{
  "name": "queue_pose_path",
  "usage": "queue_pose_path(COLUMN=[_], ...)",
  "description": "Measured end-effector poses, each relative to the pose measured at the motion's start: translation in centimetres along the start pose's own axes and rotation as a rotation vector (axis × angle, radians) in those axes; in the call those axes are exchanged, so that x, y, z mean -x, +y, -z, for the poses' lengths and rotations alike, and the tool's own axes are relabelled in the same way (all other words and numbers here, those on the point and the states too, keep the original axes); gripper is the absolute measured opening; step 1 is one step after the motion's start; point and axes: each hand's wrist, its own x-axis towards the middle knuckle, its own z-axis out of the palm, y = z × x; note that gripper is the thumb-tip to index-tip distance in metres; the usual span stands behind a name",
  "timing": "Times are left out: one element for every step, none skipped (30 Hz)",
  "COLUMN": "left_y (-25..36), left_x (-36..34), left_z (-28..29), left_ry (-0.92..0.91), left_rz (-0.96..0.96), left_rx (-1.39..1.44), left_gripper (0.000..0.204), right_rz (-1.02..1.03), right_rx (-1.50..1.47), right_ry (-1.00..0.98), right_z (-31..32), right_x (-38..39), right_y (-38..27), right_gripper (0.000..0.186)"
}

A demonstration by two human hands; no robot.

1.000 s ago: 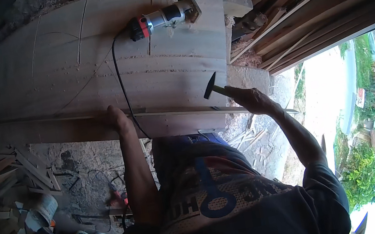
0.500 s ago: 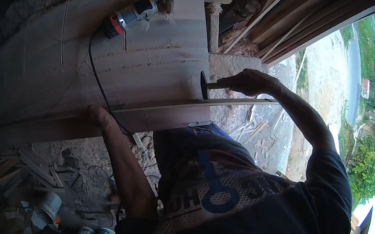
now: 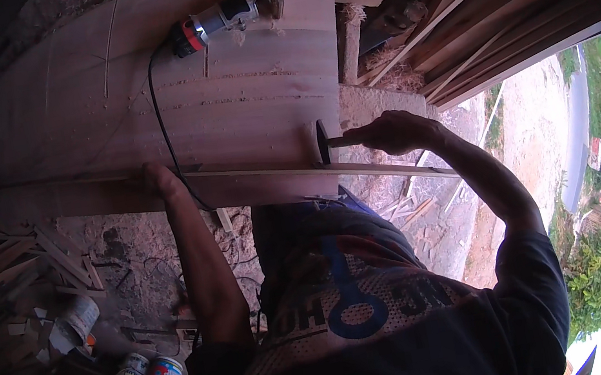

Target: The person uses a handheld router to cut grooves into a large wood panel along a wooden guide strip, and uses a hammer to reposition the strip several times.

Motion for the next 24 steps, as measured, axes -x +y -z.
queue_pose_path(left_y=[-0.1, -0.1, -0.1, -0.2, -0.3, -0.6, -0.6, -0.5, -0.6, -0.5, -0.4, -0.5, -0.5, -0.5, -0.4, -0.4, -0.2, -0.4, -0.2, -0.1, -0.2, -0.2, -0.3, -0.3], left_x=[0.0, -0.1, -0.2, -0.2, -0.3, -0.5, -0.6, -0.7, -0.8, -0.9, -1.1, -1.6, -1.9, -2.2, -2.9, -3.3, -3.8, -4.5, -5.5, -6.3, -5.9, -5.7, -5.3, -5.1], left_z=[0.0, -0.2, -0.3, -0.3, -0.3, -0.1, 0.0, -0.1, -0.3, -0.7, -0.9, -0.8, -0.9, -1.0, -1.1, -1.4, -1.6, -1.0, -0.7, -0.3, -0.5, -0.9, -1.5, -1.5], left_ry=[-0.006, -0.008, -0.010, -0.012, -0.017, -0.014, -0.017, -0.026, -0.036, -0.047, -0.061, -0.061, -0.071, -0.081, -0.091, -0.111, -0.130, -0.143, -0.147, -0.190, -0.229, -0.248, -0.265, -0.266], left_rz=[0.006, 0.009, 0.012, 0.019, 0.023, 0.027, 0.033, 0.036, 0.042, 0.045, 0.050, 0.053, 0.061, 0.066, 0.067, 0.076, 0.086, 0.098, 0.135, 0.124, 0.142, 0.133, 0.123, 0.112], left_rx=[-0.001, 0.001, 0.002, 0.003, 0.005, 0.004, 0.006, 0.006, 0.008, 0.013, 0.013, 0.008, 0.008, 0.009, 0.008, 0.007, 0.005, 0.008, -0.011, -0.036, -0.034, -0.030, -0.028, -0.030], left_gripper=[0.049, 0.049, 0.049, 0.050, 0.050, 0.050, 0.050, 0.050, 0.051, 0.051, 0.051, 0.051, 0.051, 0.052, 0.052, 0.052, 0.052, 0.053, 0.053, 0.054, 0.056, 0.057, 0.059, 0.061], right_rz=[-0.005, -0.011, 0.033, 0.076, 0.120, 0.121, 0.100, 0.080, 0.068, 0.057, 0.231, 0.111, 0.119, 0.126, 0.119, 0.103, 0.087, 0.000, -0.092, -0.183, -0.152, -0.120, -0.087, -0.110], right_rx=[-0.035, -0.071, -0.130, -0.190, -0.250, -0.115, -0.068, -0.022, -0.125, -0.229, -0.232, -0.271, -0.268, -0.264, -0.268, -0.271, -0.273, -0.256, -0.235, -0.215, -0.101, 0.016, 0.135, 0.091], right_ry=[0.044, 0.089, 0.219, 0.348, 0.478, 0.194, 0.149, 0.104, 0.197, 0.292, 0.570, 0.614, 0.682, 0.749, 0.757, 0.765, 0.773, 0.720, 0.666, 0.611, 0.707, 0.800, 0.890, 0.928], right_z=[-0.4, -1.0, -1.4, -2.0, -2.6, -1.5, -0.9, -0.8, -1.0, -1.2, -2.2, -1.8, -1.6, -1.4, -1.6, -1.8, -2.2, -1.8, -0.8, -0.1, -0.5, -1.0, -1.5, -1.6], right_x=[-0.2, -0.3, -0.3, 0.0, 0.3, 1.0, 1.2, 1.2, 1.1, 0.8, -0.4, -1.9, -3.3, -4.6, -6.0, -7.1, -7.7, -8.5, -8.9, -9.1, -9.1, -9.3, -9.2, -8.9], right_y=[0.9, 2.0, 1.9, 1.7, 1.4, 0.3, 0.0, -0.1, 0.3, 1.1, 2.4, 1.9, 1.9, 2.1, 2.7, 3.1, 3.5, 2.8, 1.7, 1.0, 1.5, 1.9, 2.5, 2.1], right_gripper=[0.048, 0.048, 0.048, 0.048, 0.049, 0.049, 0.047, 0.046, 0.045, 0.043, 0.040, 0.040, 0.041, 0.041, 0.041, 0.042, 0.042, 0.040, 0.039, 0.037, 0.034, 0.031, 0.029, 0.027])
